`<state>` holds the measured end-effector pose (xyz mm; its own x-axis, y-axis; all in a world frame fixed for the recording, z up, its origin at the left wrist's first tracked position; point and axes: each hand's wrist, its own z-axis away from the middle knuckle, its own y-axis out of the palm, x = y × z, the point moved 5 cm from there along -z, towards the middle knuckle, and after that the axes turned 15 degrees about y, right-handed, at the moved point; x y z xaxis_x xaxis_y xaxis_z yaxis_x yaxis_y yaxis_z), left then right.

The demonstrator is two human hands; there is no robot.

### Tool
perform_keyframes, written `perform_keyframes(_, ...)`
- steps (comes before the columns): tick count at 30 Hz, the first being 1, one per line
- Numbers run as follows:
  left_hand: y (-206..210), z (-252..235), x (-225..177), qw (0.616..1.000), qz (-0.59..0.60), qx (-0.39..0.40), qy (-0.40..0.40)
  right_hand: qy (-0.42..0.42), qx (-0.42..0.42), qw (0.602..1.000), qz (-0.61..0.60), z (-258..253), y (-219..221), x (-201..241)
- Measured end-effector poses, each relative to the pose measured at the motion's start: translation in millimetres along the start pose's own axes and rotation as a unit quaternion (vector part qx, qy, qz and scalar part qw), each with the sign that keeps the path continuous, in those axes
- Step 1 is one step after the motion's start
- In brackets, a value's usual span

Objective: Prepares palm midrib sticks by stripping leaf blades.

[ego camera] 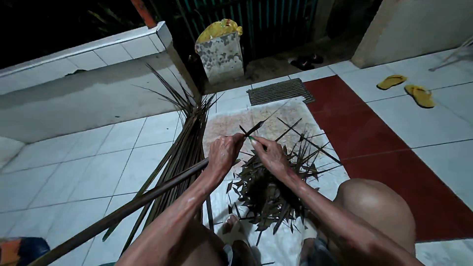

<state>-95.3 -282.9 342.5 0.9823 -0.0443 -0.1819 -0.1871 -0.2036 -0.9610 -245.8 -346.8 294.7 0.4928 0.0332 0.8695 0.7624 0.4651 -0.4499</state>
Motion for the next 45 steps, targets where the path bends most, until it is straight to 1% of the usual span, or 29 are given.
perform_keyframes(2,1.4,0.6,-0.6,1.0,-0.007,0.007,0.005,-0.002,-0.009,1.0,0.008,1.4,-0.4,-1.6)
perform_keyframes(7,2.2,2.2,-12.2,0.999,-0.036,0.014,0.009,0.03,-0.022,0.999,0.019,-7.1,0.0,-5.4)
perform_keyframes(11,-1.3,3.0,-8.6,1.0,-0.029,0.005,0.008,0.026,-0.04,0.999,0.025,-6.6,-1.0,-6.3)
perform_keyframes(19,-3.4,7.8,-10.4,0.999,-0.023,0.017,0.019,0.016,-0.065,0.997,0.032,-14.2,-3.6,-17.4)
perform_keyframes(23,-3.7,12.7,-8.4,0.999,-0.012,0.033,0.009,0.043,-0.078,0.996,0.022,-25.6,-13.0,-30.5)
perform_keyframes(27,-5.6,17.7,-5.3,0.999,-0.018,0.043,0.001,0.078,-0.118,0.99,0.016,-28.9,-30.1,-36.6)
perform_keyframes(29,-6.7,19.0,-3.3,0.999,-0.031,0.044,-0.002,0.062,-0.131,0.989,0.007,-25.8,-33.5,-35.2)
perform_keyframes(31,-7.8,18.4,-3.4,0.998,-0.047,0.046,0.0,0.03,-0.117,0.993,0.008,-20.1,-31.5,-30.1)
perform_keyframes(33,-7.5,18.3,-4.4,0.996,-0.073,0.042,0.014,-0.005,-0.058,0.998,0.018,-13.7,-22.3,-24.4)
perform_keyframes(35,-6.5,18.1,-6.4,0.994,-0.097,0.037,0.03,-0.011,0.006,0.999,0.029,-8.3,-12.0,-19.6)
perform_keyframes(36,-6.1,18.1,-7.5,0.993,-0.105,0.038,0.035,-0.01,0.023,0.999,0.036,-6.7,-8.0,-18.3)
perform_keyframes(39,-6.4,19.1,-11.1,0.989,-0.13,0.047,0.045,-0.005,0.029,0.998,0.057,-6.4,-5.6,-17.4)
perform_keyframes(42,-5.7,20.4,-12.6,0.988,-0.14,0.034,0.061,0.005,0.012,0.997,0.073,-8.9,-8.5,-18.6)
perform_keyframes(45,-6.2,20.4,-15.4,0.987,-0.142,0.039,0.06,0.011,-0.008,0.997,0.079,-7.4,-10.1,-16.4)
